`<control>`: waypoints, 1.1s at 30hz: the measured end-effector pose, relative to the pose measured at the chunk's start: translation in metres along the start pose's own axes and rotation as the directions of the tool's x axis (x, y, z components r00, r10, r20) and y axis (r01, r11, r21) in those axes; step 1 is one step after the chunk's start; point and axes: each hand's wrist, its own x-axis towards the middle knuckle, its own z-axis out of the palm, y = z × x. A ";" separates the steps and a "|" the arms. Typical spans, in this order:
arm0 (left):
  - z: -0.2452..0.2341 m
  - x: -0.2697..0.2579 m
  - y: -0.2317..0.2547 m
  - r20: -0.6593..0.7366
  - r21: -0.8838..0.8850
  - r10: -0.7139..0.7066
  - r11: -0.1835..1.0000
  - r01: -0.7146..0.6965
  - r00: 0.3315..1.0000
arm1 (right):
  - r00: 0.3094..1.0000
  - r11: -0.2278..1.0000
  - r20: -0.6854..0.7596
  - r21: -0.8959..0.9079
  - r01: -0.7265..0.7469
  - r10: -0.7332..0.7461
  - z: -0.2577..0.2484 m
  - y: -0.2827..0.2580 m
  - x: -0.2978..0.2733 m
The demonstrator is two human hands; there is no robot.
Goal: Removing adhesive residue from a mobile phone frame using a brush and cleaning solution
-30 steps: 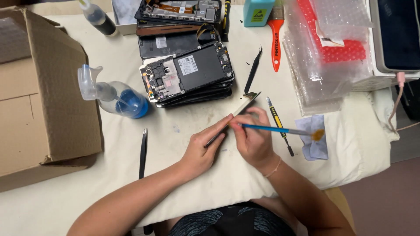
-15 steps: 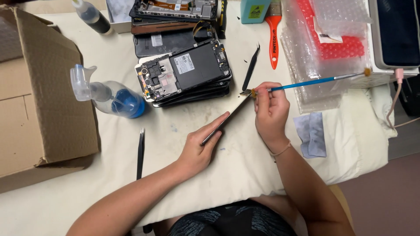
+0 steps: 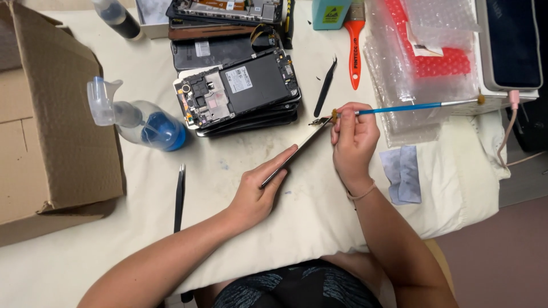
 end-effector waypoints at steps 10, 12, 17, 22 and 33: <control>0.001 -0.001 0.000 -0.015 -0.005 -0.017 1.000 0.017 1.000 | 0.999 0.997 0.037 -0.071 -0.011 0.014 -0.002 0.005 0.001; 0.001 0.000 0.002 -0.008 0.005 -0.019 1.000 0.019 1.000 | 1.000 1.000 0.022 -0.012 -0.021 0.021 -0.005 0.016 0.005; 0.001 0.000 0.004 -0.009 0.002 -0.028 1.000 0.028 1.000 | 1.000 1.000 0.011 0.013 -0.028 0.028 -0.002 0.004 0.001; 0.002 -0.001 0.007 -0.003 0.020 -0.022 1.000 0.022 1.000 | 0.999 0.999 0.012 0.031 -0.030 0.030 0.000 0.001 0.001; 0.002 -0.003 0.008 -0.048 0.046 -0.019 0.999 0.021 0.999 | 0.989 0.998 0.144 -0.064 0.019 -0.010 0.005 -0.015 -0.010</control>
